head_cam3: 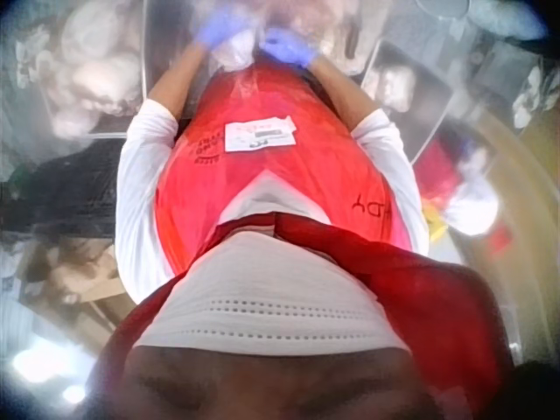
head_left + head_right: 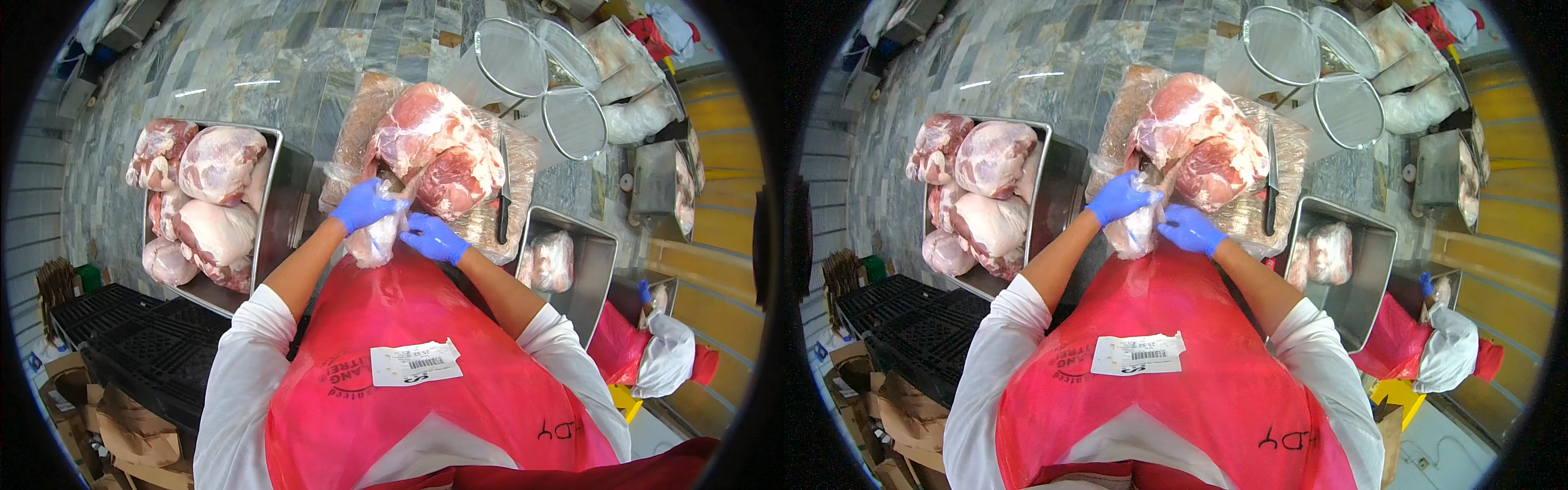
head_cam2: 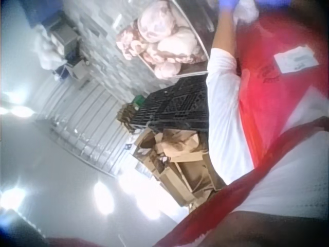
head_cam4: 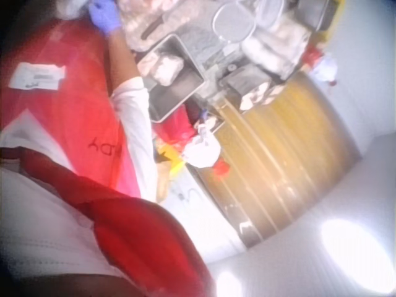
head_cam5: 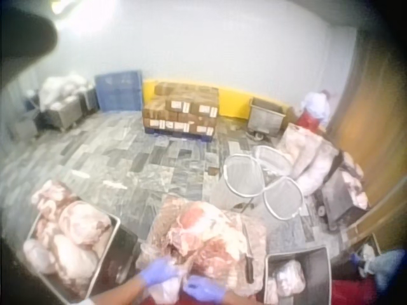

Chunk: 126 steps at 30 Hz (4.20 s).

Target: The person cuts a large piece of raw meat on a plastic-lined cutting board using a knife, then places the cut portion into a metal tray. The person repeats this process with another piece of meat, trimming and separating it before placing it in the tray.

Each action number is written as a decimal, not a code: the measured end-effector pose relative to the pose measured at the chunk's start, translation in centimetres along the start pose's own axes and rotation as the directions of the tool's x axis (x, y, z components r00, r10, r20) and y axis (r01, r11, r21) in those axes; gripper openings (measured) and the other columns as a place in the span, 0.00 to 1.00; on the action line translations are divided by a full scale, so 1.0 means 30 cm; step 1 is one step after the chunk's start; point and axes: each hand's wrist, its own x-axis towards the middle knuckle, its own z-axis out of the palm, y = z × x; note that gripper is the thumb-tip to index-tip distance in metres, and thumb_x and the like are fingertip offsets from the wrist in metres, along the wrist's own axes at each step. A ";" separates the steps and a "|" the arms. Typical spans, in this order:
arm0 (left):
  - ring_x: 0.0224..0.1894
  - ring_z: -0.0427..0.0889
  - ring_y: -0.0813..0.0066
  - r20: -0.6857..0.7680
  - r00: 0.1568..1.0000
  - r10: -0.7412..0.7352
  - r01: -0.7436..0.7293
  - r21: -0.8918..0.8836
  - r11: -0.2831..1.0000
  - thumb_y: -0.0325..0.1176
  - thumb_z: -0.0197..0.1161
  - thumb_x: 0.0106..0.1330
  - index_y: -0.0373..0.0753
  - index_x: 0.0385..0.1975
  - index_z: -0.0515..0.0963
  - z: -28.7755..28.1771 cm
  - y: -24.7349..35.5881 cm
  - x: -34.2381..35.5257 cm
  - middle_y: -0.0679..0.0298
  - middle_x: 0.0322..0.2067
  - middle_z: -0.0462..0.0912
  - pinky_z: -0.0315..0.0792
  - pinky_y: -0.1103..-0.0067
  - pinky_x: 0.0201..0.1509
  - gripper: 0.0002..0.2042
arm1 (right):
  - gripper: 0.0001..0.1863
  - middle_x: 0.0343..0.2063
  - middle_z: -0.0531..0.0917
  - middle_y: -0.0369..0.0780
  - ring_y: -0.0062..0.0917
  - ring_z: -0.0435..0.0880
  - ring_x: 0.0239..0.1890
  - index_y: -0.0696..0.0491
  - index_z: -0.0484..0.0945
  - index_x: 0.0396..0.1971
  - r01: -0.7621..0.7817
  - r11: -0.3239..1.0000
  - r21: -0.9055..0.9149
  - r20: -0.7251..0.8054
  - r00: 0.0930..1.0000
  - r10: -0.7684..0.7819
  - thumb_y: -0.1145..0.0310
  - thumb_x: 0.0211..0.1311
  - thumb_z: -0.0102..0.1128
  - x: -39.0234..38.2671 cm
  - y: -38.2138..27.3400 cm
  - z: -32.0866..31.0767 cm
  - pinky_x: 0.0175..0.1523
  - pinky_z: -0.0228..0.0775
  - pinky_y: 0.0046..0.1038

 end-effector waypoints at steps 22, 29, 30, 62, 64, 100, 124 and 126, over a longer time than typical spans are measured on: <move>0.38 0.82 0.75 0.334 0.942 -0.037 0.176 -0.396 0.902 0.36 0.66 0.65 0.34 0.42 0.85 0.016 0.091 0.071 0.65 0.37 0.86 0.77 0.74 0.44 0.13 | 0.68 0.74 0.54 0.56 0.58 0.50 0.75 0.42 0.50 0.77 -0.449 0.736 -0.508 -0.563 0.819 0.111 0.28 0.36 0.73 0.011 0.042 -0.360 0.72 0.46 0.63; 0.39 0.86 0.67 0.422 0.905 -0.046 -0.045 0.202 0.978 0.46 0.65 0.66 0.35 0.41 0.86 0.077 0.161 0.114 0.53 0.39 0.88 0.78 0.71 0.46 0.18 | 0.73 0.75 0.51 0.55 0.64 0.48 0.74 0.39 0.50 0.77 -0.500 0.640 -0.583 -0.511 0.839 0.189 0.24 0.27 0.73 0.015 -0.045 -0.340 0.69 0.44 0.70; 0.41 0.86 0.55 0.416 0.906 0.079 -0.237 0.345 0.908 0.47 0.60 0.66 0.35 0.37 0.85 0.101 0.139 0.145 0.44 0.37 0.86 0.77 0.67 0.48 0.19 | 0.74 0.74 0.51 0.55 0.64 0.48 0.74 0.40 0.49 0.77 -0.516 0.633 -0.577 -0.524 0.828 0.197 0.25 0.27 0.74 0.017 -0.057 -0.332 0.69 0.44 0.70; 0.45 0.81 0.73 0.064 0.993 0.102 -0.037 -0.642 0.766 0.29 0.57 0.70 0.33 0.48 0.81 0.047 0.183 0.142 0.62 0.41 0.84 0.75 0.76 0.53 0.11 | 0.68 0.73 0.54 0.59 0.55 0.51 0.76 0.58 0.48 0.75 -0.588 0.582 -0.562 -0.456 0.807 0.375 0.39 0.39 0.74 0.106 -0.172 -0.347 0.70 0.49 0.68; 0.42 0.81 0.73 0.074 0.997 0.026 0.033 -0.696 0.718 0.30 0.57 0.70 0.33 0.46 0.81 0.057 0.179 0.142 0.62 0.40 0.84 0.76 0.76 0.50 0.11 | 0.66 0.73 0.54 0.59 0.56 0.50 0.76 0.59 0.47 0.75 -0.632 0.598 -0.492 -0.522 0.764 0.378 0.39 0.43 0.72 0.127 -0.167 -0.325 0.70 0.47 0.68; 0.43 0.85 0.69 -0.324 0.849 0.418 -0.529 -0.507 0.681 0.39 0.61 0.70 0.33 0.46 0.80 -0.581 0.963 -0.136 0.58 0.40 0.85 0.79 0.72 0.50 0.15 | 0.60 0.69 0.62 0.56 0.50 0.64 0.70 0.54 0.55 0.73 0.258 0.959 -0.118 -0.487 0.826 -0.283 0.42 0.44 0.77 0.179 -0.334 -0.188 0.72 0.60 0.41; 0.47 0.81 0.74 -0.113 0.954 0.279 -0.300 -0.276 0.913 0.46 0.60 0.73 0.33 0.50 0.79 0.025 0.844 0.047 0.61 0.46 0.83 0.78 0.73 0.50 0.20 | 0.25 0.57 0.80 0.42 0.33 0.81 0.58 0.49 0.74 0.59 0.540 -0.319 0.779 -0.501 0.841 0.203 0.47 0.74 0.50 0.024 -0.198 -0.516 0.64 0.75 0.41; 0.41 0.80 0.80 0.024 0.925 0.380 -0.378 -0.057 0.924 0.45 0.63 0.72 0.34 0.46 0.82 0.086 0.911 0.014 0.65 0.40 0.84 0.76 0.77 0.44 0.18 | 0.25 0.56 0.80 0.42 0.34 0.81 0.58 0.49 0.74 0.58 0.582 -0.356 0.731 -0.531 0.813 0.240 0.47 0.73 0.50 -0.053 -0.143 -0.561 0.65 0.75 0.42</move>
